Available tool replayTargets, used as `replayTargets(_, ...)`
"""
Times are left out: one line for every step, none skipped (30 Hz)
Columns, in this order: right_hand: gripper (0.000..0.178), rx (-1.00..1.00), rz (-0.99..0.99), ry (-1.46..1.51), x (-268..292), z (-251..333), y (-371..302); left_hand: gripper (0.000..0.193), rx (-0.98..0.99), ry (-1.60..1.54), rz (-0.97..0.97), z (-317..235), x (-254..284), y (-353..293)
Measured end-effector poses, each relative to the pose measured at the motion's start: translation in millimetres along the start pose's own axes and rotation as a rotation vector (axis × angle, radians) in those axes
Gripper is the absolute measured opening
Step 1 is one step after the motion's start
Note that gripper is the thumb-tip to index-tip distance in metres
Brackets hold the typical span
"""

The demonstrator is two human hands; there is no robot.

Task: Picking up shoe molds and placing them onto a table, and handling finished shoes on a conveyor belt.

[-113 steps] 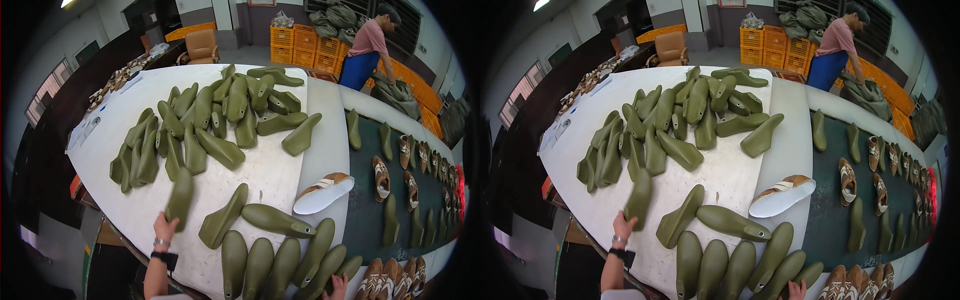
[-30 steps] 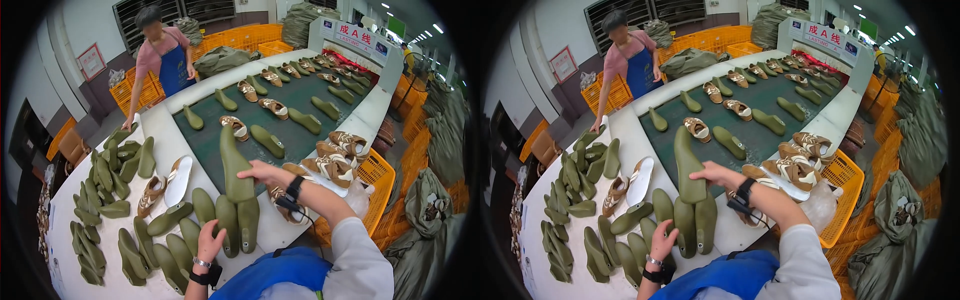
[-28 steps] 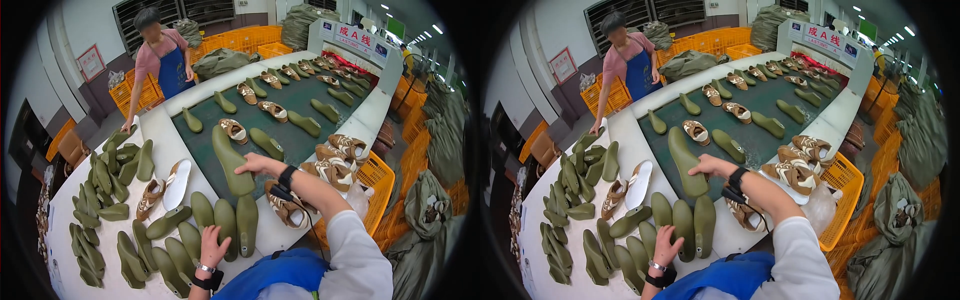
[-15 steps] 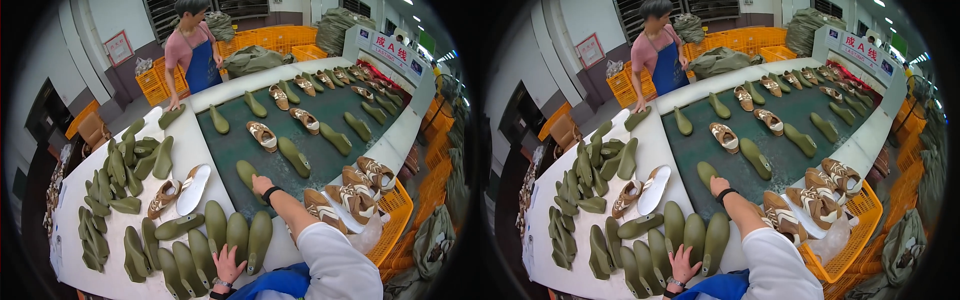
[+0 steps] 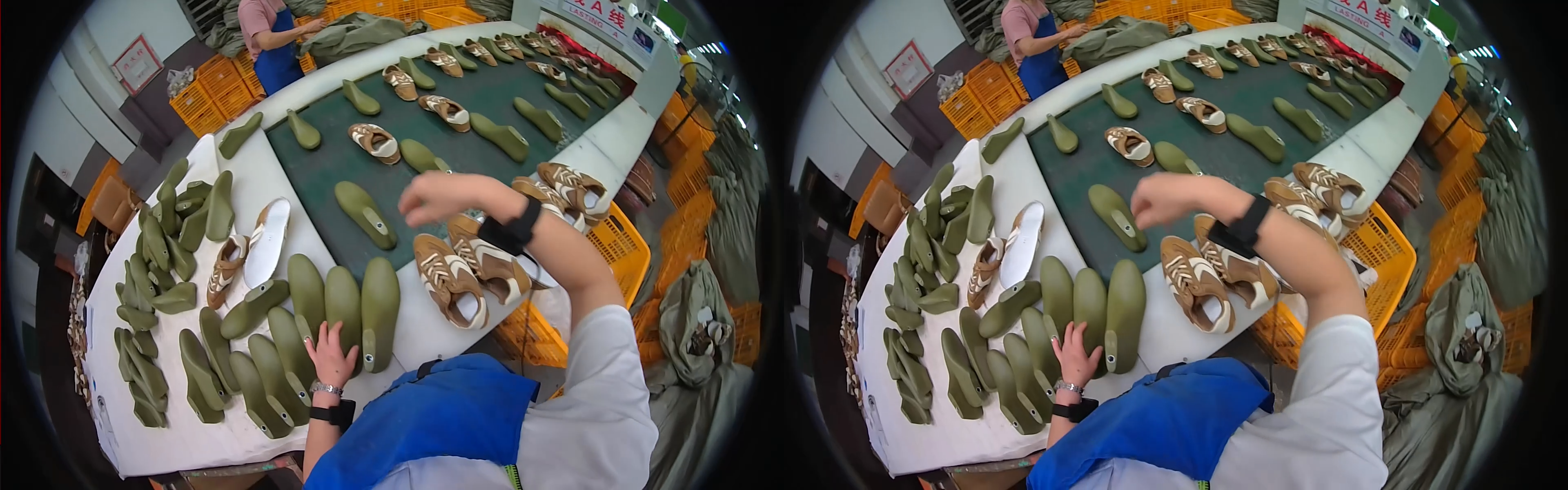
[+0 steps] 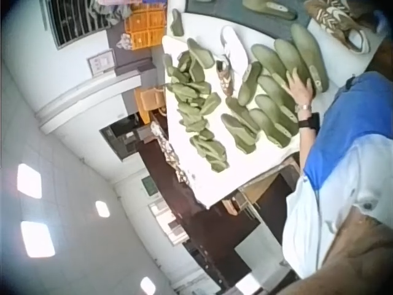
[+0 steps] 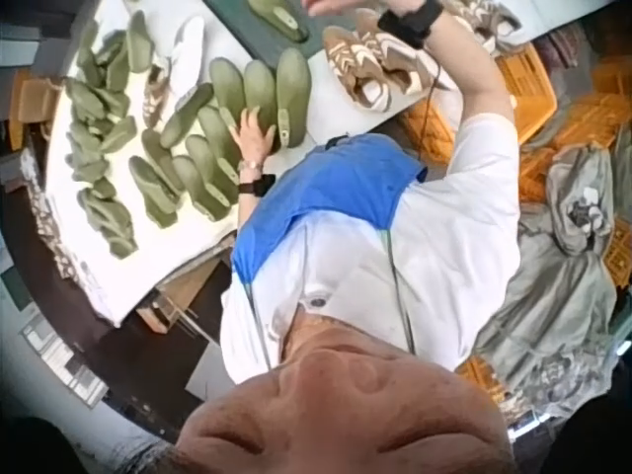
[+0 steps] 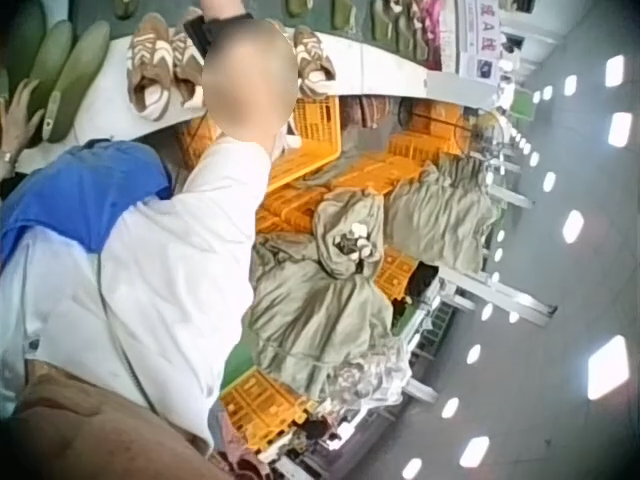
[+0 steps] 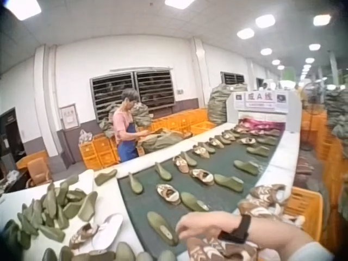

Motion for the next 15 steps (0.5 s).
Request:
replayTargets(0.029,-0.007,0.146,-0.056,-12,9,-24,0.065,-0.005,0.011,-0.008,0,0,1)
replayTargets(0.027,0.123,0.225,-0.059,-29,20,-47,0.065,-0.011,0.009,-0.009,-2,-1,1)
replayTargets(0.025,0.033,0.273,-0.047,-58,30,-69,0.065,-0.033,0.019,-0.001,-4,-1,2)
replayTargets(0.024,-0.02,0.33,-0.037,-89,39,-85,0.064,-0.036,0.038,-0.006,-5,2,1)
replayTargets(0.029,-0.007,0.396,-0.179,-114,43,-98,0.064,-0.046,0.074,-0.018,-8,4,1)
replayTargets(0.037,-0.178,0.382,-0.333,-144,46,-107,0.064,-0.034,0.071,0.017,-10,8,1)
replayTargets(0.04,-0.216,0.399,-0.435,-168,47,-117,0.063,-0.017,0.066,0.045,-12,11,1)
replayTargets(0.041,-0.254,0.222,-0.436,-186,48,-126,0.062,0.027,0.063,0.117,-13,15,3)
replayTargets(0.035,-0.304,0.142,-0.415,-199,45,-129,0.06,0.02,0.013,0.133,-11,23,8)
replayTargets(0.03,-0.308,0.087,-0.405,-208,41,-130,0.059,0.039,-0.002,0.202,-8,30,14)
replayTargets(0.027,-0.316,0.046,-0.328,-214,38,-131,0.055,0.093,-0.192,0.169,-1,39,24)
replayTargets(0.028,-0.297,0.006,-0.22,-216,35,-131,0.051,0.15,-0.34,0.154,9,50,37)
replayTargets(0.029,-0.259,-0.016,-0.148,-216,34,-131,0.05,0.125,-0.362,0.079,20,61,50)
replayTargets(0.03,-0.245,-0.046,-0.089,-213,34,-131,0.05,0.095,-0.382,0.007,33,70,64)
replayTargets(0.03,-0.276,0.036,-0.11,-213,34,-132,0.05,0.137,-0.375,-0.022,52,80,82)
Point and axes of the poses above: each hand's wrist, its own y-axis towards the middle knuckle, its own x-axis out of the back of the hand, z = x × y, the point moved 2 cm from there along y, towards the middle knuckle, and after that the axes turned 8 degrees about -y, right-handed, at the moved point
